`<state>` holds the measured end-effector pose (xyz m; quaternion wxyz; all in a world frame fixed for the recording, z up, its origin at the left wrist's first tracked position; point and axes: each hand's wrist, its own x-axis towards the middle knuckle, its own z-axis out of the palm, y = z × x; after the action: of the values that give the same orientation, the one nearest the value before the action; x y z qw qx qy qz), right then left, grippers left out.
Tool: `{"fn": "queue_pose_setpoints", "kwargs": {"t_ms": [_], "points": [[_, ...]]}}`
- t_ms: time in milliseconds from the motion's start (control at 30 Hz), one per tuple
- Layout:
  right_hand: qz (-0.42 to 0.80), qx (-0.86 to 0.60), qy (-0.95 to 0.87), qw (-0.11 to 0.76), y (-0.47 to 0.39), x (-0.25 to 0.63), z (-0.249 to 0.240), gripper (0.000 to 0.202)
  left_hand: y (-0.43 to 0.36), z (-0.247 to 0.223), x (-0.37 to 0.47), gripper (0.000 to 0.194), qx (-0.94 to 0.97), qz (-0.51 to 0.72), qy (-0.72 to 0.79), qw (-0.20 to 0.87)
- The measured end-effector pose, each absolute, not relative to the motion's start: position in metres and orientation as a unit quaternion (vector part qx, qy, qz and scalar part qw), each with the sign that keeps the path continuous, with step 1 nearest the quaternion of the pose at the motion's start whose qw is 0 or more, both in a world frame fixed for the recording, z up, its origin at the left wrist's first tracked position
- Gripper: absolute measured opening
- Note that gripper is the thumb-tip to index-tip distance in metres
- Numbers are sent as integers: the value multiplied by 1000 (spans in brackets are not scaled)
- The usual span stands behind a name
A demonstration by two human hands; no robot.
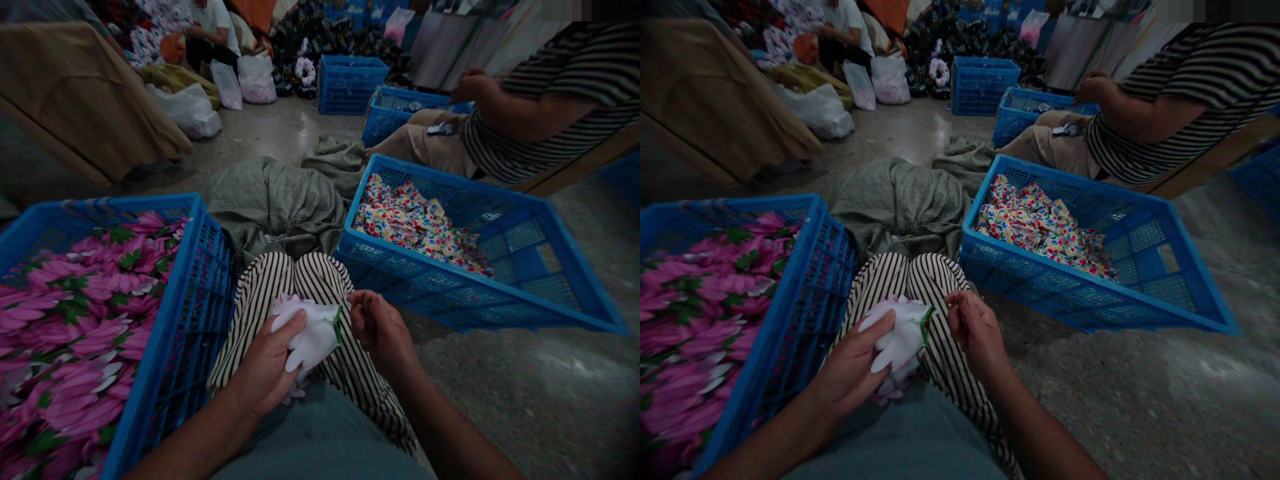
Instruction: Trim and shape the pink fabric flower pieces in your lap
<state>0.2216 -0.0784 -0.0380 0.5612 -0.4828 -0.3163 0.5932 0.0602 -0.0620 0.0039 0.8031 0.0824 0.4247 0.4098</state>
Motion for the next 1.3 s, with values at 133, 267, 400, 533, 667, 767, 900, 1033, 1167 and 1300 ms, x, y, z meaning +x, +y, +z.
{"fn": "queue_pose_setpoints", "kwargs": {"t_ms": [133, 267, 400, 533, 667, 767, 900, 1033, 1167, 1300], "points": [[671, -412, -252, 563, -78, 211, -47, 36, -56, -2, 60, 19, 25, 376, 380, 845], [710, -368, -256, 543, -80, 203, -46, 27, -52, -5, 62, 26, 0, 362, 341, 867], [703, -369, -265, 548, -80, 199, -47, 23, -49, -7, 61, 31, -4, 369, 333, 868], [677, -393, -302, 544, -82, 199, -47, 25, -47, -12, 59, 33, -16, 361, 336, 870], [641, -433, -360, 521, -84, 202, -44, 31, -46, -10, 59, 32, -30, 372, 346, 861], [601, -464, -402, 512, -86, 203, -44, 30, -46, -5, 58, 31, -26, 385, 355, 852], [585, -485, -401, 512, -86, 202, -48, 27, -45, -3, 55, 31, -19, 383, 335, 861], [618, -485, -346, 513, -84, 202, -47, 28, -46, -9, 50, 28, -64, 349, 329, 875], [624, -480, -348, 509, -81, 202, -44, 30, -45, -21, 45, 24, -80, 338, 302, 888], [635, -474, -354, 497, -80, 199, -44, 29, -43, -21, 46, 28, -68, 363, 277, 887]]}}
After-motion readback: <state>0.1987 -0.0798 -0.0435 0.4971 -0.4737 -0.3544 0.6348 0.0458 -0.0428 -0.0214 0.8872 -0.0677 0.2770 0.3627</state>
